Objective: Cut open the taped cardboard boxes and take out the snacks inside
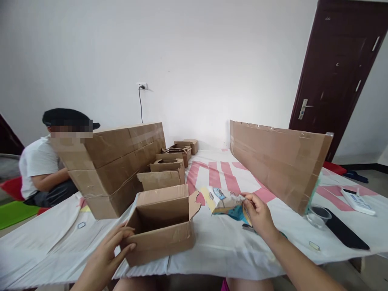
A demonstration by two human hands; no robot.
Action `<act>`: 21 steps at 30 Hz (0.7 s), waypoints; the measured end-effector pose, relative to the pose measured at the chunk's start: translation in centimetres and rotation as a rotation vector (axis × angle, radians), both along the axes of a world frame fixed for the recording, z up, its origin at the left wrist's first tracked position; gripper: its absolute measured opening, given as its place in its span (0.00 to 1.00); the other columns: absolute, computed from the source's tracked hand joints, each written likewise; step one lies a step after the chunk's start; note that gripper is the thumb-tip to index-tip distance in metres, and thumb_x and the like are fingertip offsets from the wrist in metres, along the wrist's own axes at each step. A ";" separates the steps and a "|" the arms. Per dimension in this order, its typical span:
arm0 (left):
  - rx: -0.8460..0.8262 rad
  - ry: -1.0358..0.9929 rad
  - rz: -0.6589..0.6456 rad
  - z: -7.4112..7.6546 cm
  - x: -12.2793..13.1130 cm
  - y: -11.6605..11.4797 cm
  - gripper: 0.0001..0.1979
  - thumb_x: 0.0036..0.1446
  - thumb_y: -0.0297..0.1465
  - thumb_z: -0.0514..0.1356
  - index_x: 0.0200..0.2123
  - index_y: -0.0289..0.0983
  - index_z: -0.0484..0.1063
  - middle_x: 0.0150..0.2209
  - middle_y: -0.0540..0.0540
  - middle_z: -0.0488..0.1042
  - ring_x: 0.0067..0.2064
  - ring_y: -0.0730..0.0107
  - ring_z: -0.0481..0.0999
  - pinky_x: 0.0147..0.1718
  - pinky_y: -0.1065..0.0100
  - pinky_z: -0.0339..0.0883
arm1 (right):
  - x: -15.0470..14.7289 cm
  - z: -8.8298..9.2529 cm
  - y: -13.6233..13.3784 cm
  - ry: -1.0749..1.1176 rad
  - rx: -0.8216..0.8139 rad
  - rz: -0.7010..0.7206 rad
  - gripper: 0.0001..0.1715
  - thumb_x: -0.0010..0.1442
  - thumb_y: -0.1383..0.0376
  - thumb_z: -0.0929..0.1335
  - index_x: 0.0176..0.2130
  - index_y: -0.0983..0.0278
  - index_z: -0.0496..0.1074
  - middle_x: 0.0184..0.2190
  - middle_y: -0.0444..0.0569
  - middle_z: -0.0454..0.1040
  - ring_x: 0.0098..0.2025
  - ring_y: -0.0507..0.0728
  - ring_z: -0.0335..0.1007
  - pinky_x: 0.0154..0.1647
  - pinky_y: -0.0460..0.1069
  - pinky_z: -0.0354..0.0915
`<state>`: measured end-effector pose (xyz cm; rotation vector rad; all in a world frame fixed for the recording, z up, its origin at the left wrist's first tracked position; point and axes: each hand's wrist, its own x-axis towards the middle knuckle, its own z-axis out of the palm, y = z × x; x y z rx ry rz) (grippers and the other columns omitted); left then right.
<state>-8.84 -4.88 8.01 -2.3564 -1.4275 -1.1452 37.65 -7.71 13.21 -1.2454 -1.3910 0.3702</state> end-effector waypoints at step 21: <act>0.004 -0.149 -0.018 -1.7 7.5 5.2 0.09 0.57 0.37 0.55 0.34 0.40 0.72 0.44 0.41 0.74 0.51 0.52 0.73 0.48 0.48 0.71 | -1.7 -14.0 -2.8 -0.377 0.011 -0.096 0.13 0.62 0.56 0.64 0.42 0.60 0.71 0.43 0.54 0.76 0.47 0.64 0.72 0.48 0.60 0.69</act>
